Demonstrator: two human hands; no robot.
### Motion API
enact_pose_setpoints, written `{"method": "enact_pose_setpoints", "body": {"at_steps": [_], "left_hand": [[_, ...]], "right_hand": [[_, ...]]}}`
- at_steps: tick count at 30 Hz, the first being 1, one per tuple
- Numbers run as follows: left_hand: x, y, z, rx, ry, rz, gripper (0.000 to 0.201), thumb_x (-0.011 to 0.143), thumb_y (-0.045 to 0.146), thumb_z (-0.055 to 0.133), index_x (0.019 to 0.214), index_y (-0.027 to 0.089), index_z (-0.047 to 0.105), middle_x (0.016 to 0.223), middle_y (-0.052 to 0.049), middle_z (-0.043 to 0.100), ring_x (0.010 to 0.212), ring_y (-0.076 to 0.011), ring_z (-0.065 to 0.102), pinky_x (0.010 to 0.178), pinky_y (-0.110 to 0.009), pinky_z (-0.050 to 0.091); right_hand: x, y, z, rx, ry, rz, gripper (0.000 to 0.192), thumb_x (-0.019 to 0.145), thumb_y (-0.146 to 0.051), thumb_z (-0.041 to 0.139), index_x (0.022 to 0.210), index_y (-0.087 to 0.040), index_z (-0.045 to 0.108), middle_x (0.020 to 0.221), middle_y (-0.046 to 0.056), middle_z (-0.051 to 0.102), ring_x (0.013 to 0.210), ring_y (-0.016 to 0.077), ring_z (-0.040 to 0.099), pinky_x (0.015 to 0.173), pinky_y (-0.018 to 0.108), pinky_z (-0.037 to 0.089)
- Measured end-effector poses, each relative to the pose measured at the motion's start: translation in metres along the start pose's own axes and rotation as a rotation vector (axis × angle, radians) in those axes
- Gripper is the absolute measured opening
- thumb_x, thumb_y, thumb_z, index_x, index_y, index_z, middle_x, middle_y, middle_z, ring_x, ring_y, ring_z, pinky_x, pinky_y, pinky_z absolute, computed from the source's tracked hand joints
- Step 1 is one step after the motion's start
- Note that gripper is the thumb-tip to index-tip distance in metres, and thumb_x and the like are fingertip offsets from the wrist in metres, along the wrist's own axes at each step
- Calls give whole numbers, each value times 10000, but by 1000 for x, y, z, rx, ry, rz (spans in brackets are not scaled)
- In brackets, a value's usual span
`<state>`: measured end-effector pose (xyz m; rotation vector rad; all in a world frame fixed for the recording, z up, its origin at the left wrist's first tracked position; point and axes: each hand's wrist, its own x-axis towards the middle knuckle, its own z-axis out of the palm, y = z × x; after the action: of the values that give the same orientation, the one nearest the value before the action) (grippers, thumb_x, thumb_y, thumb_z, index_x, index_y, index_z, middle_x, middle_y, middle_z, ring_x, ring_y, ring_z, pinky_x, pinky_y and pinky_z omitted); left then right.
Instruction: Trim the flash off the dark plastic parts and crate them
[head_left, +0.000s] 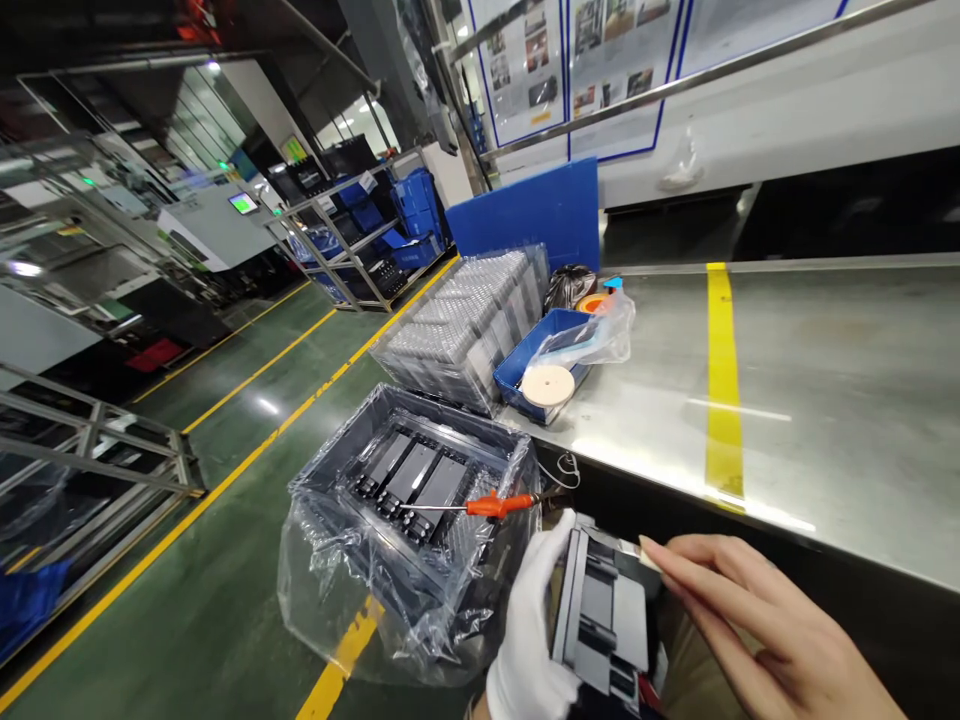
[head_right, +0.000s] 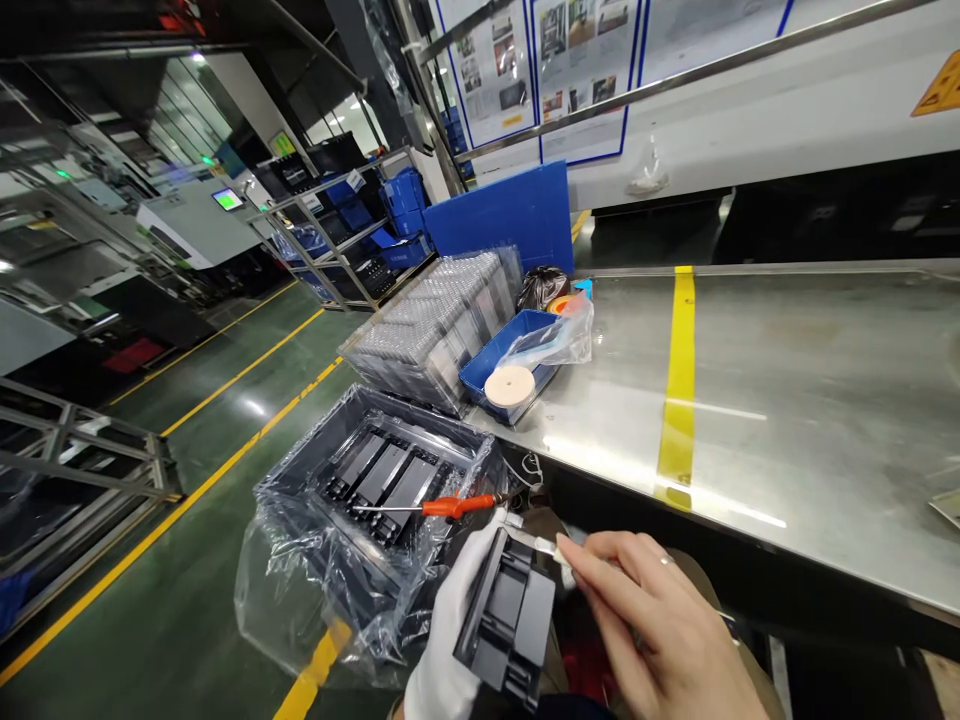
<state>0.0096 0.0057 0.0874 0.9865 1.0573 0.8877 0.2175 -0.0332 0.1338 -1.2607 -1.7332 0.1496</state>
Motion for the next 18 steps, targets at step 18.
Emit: {"method": "enact_pose_setpoints", "body": {"at_steps": [18], "left_hand": [[-11, -1, -18, 283, -212, 205, 653, 736, 422, 842, 1360, 305, 689, 1298, -100, 680, 1169, -359, 632, 1107, -432, 456]], "right_hand": [[2, 15, -1, 495, -458, 659, 744, 894, -849, 450, 577, -185, 554, 552, -4, 457, 521, 115, 422, 478, 209, 416]]}}
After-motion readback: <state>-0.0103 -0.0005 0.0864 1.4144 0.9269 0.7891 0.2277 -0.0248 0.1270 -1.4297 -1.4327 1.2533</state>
